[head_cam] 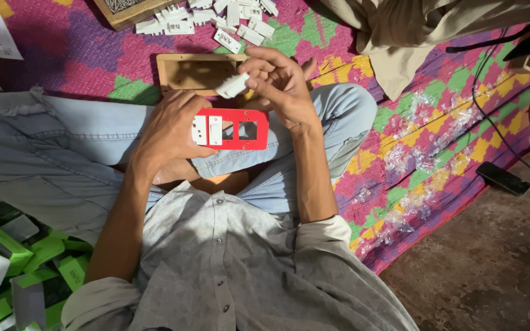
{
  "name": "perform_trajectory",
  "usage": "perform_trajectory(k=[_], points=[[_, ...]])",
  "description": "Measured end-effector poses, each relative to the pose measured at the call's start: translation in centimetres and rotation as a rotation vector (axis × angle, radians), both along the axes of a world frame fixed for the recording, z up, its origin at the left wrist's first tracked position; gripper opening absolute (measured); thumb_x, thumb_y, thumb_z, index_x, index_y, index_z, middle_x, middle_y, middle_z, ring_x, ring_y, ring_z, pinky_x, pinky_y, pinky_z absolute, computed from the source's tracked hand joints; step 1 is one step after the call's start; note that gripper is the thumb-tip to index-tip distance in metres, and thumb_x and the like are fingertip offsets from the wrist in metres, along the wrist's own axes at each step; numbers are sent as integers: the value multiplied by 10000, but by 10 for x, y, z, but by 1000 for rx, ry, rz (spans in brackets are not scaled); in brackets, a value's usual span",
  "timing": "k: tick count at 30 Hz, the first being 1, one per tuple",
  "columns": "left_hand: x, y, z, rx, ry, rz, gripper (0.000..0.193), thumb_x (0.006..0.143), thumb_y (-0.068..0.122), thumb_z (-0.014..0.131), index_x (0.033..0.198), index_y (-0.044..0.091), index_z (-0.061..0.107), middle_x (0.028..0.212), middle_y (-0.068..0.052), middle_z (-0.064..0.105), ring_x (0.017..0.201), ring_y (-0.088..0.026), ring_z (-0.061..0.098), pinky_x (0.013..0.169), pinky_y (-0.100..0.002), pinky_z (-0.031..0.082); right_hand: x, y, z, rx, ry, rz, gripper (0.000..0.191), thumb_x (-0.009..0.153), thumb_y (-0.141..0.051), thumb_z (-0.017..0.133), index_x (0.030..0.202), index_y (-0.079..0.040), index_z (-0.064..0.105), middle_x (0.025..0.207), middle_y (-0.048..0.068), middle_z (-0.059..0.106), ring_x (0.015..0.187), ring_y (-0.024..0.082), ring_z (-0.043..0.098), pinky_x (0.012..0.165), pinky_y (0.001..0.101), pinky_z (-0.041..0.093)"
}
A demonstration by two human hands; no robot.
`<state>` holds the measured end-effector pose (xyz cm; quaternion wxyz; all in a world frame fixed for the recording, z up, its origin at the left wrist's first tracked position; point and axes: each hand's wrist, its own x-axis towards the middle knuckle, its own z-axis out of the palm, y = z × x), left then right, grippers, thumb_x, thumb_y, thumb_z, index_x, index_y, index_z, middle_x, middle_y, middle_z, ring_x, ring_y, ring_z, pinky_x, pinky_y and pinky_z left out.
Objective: The person sits on a mat and assembles white electrical switch modules into a red plastic plate. They pick up individual modules and screws from a wooden tray, insert the modules into the plate, and secure them by hand.
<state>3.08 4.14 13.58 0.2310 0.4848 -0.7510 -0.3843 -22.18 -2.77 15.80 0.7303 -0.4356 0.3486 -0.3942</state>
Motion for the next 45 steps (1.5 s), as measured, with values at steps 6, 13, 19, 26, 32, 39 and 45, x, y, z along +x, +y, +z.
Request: perform_trajectory(k=[6,13,19,26,32,39,45], points=[[0,0,-4,48,-59,-10,789,471,309,988,1102,-7,636,1118,-159,617,1111,-348,591,1035,-441,453,-5,4,17,-101,180,191,384,972,58,759,1334,-5,645,1116,85,748,1015,119,691,918,261,574],[-2,2,-6,-46,-25,-5,768,487,295,969,1099,-21,630,1121,-165,603,1115,-343,591,1045,-436,450,9,36,21,-11,355,270,214,941,46,775,1137,3,701,1073,73,753,1001,121,710,891,272,601],[-2,6,-5,-134,-13,4,798,451,270,957,1122,-7,624,1168,-162,599,1157,-339,574,1087,-463,410,30,50,21,-430,826,92,217,874,36,776,1075,-12,713,1035,86,748,955,174,755,849,293,621],[-3,8,-10,-101,-10,1,762,504,261,954,1136,5,613,1129,-147,588,1159,-324,564,1106,-458,409,29,56,46,-732,973,99,456,758,-151,892,1164,-53,709,1238,111,683,1164,328,620,1033,456,468],[-4,9,-16,-155,25,13,815,512,300,956,1185,-7,614,1140,-157,585,1161,-328,557,1084,-461,402,29,77,42,-777,1168,186,593,705,-275,925,1240,-116,724,1315,102,623,1249,356,555,1081,500,395],[-5,10,-18,-171,10,14,820,543,343,957,1202,-8,620,1140,-159,586,1162,-324,551,1060,-461,395,27,76,31,-680,1141,146,576,705,-323,909,1218,-120,742,1299,101,641,1205,329,592,1051,434,477],[-13,13,-17,-174,4,4,783,565,365,942,1175,-3,618,1162,-166,584,1178,-323,532,1049,-461,392,37,53,46,-806,1003,165,565,779,-287,888,1251,-55,681,1313,136,646,1214,356,578,1044,462,434]])
